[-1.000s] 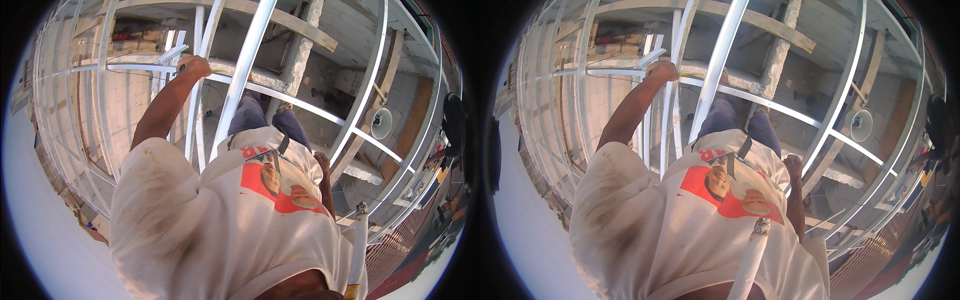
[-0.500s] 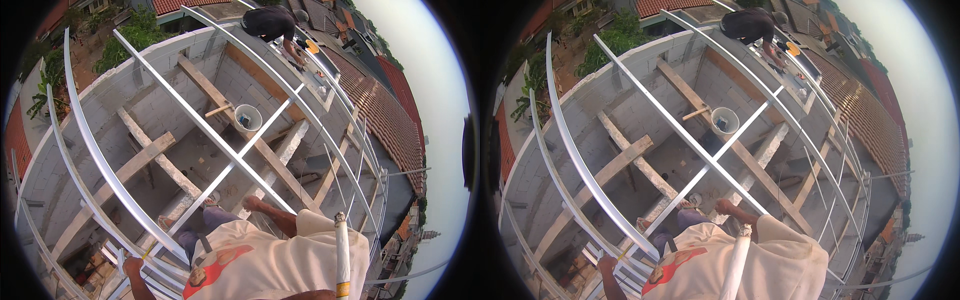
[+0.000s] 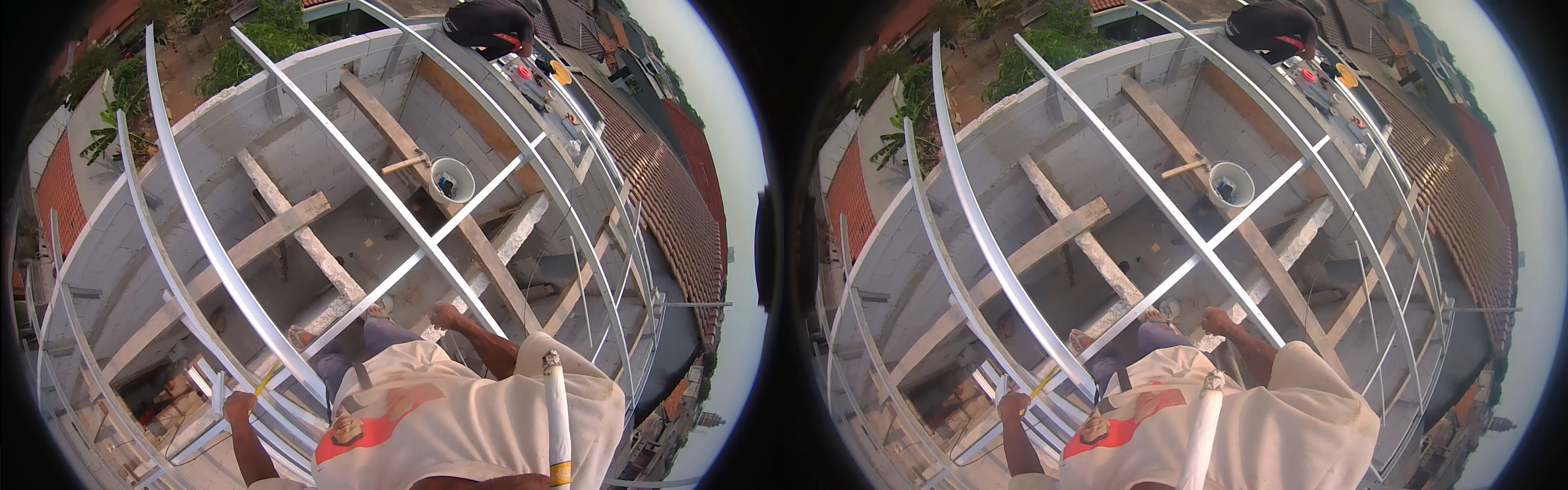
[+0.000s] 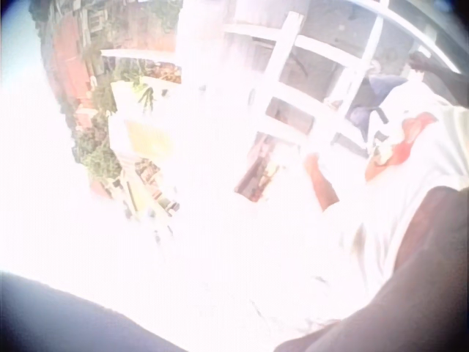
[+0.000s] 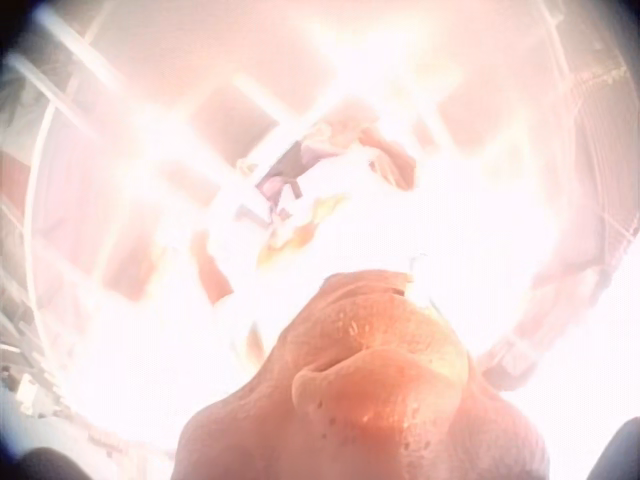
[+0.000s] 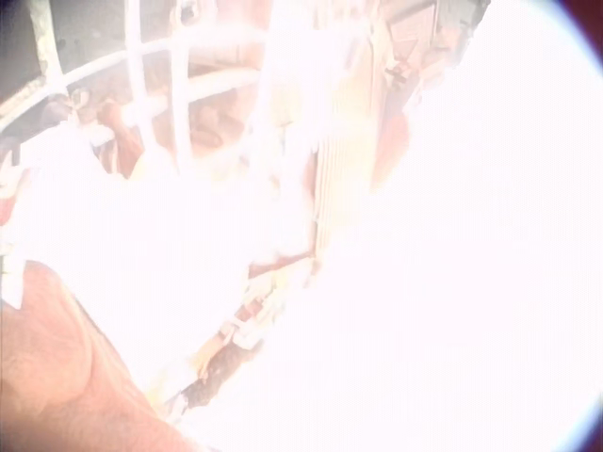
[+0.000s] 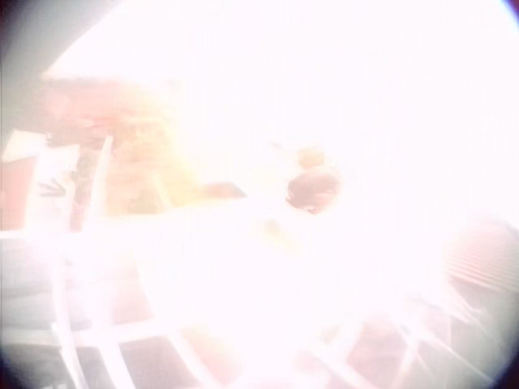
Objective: The person uses a cordless drill to fasten metal bars into a curved frame structure on a rooftop. They then measure sections of the frame with a tape measure and adjust the bars by hand to align them.
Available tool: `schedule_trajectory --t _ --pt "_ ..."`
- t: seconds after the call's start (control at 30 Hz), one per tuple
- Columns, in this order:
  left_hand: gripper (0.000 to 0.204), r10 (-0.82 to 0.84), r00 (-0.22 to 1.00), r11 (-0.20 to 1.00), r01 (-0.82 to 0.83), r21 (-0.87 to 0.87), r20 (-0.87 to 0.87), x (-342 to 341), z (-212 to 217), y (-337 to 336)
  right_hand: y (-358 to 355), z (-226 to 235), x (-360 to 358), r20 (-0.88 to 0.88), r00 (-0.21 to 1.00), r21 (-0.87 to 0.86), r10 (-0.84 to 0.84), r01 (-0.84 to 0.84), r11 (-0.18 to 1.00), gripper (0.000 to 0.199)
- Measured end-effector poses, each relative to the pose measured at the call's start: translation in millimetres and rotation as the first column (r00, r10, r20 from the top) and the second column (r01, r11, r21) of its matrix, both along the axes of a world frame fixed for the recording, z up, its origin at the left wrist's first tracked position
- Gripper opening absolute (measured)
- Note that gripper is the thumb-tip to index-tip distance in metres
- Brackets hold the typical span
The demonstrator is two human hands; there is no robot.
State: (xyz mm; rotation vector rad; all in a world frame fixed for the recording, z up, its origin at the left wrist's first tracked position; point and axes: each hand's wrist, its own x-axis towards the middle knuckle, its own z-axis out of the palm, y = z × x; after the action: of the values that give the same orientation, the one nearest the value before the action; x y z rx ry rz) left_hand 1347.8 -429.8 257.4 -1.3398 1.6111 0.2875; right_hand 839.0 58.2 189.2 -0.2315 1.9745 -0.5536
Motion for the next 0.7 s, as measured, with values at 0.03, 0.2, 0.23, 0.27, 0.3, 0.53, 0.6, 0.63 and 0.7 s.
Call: schedule_trajectory --t 0.03,0.2,0.23,0.27,0.3,0.53,0.6,0.63,0.7 --pt "0.046 0.009 1.000 1.000 -0.009 -0.009 -0.010 -6.6 9.9 6.1 4.5 -3.8 4.5 -0.004 1.000 0.003 -0.020 0.020 1.000 0.021" --pt "0.038 -0.274 0.929 0.949 0.304 0.088 -0.249 30.4 -10.2 17.5 -4.7 -9.8 -3.3 -0.014 0.998 -0.009 0.056 -0.057 0.998 0.024" --pt "0.034 -0.316 0.910 0.934 0.347 0.079 -0.268 34.9 -14.4 22.4 -3.6 -9.7 -6.1 -0.028 0.997 -0.015 0.068 -0.069 0.998 0.024" --pt "0.031 -0.357 0.890 0.919 0.389 0.064 -0.283 45.1 -23.4 27.3 -4.8 -11.4 -9.4 -0.041 0.996 -0.027 0.081 -0.082 0.996 0.024" --pt "0.027 -0.402 0.867 0.899 0.435 0.053 -0.293 45.9 -29.0 25.9 -2.1 -13.3 -8.1 -0.048 0.995 -0.036 0.088 -0.090 0.995 0.025" --pt "0.028 -0.451 0.777 0.876 0.479 -0.054 -0.439 62.7 -23.8 36.1 -26.4 4.0 -7.9 -0.289 0.943 -0.196 0.164 -0.226 0.954 0.022" --pt "0.040 -0.320 0.843 0.938 0.346 -0.021 -0.433 68.4 -28.4 40.4 -55.2 25.4 -6.9 -0.483 0.870 -0.431 0.097 -0.332 0.839 0.022" --pt "0.040 -0.251 0.887 0.964 0.267 -0.012 -0.387 49.6 -5.1 44.9 -74.5 54.0 -3.0 -0.287 0.953 -0.449 0.094 -0.221 0.866 0.021" --pt "0.041 -0.100 0.946 0.995 0.096 -0.028 -0.309 11.4 25.9 54.5 -115.5 125.3 -2.0 0.072 0.995 -0.534 0.070 -0.021 0.845 0.022"
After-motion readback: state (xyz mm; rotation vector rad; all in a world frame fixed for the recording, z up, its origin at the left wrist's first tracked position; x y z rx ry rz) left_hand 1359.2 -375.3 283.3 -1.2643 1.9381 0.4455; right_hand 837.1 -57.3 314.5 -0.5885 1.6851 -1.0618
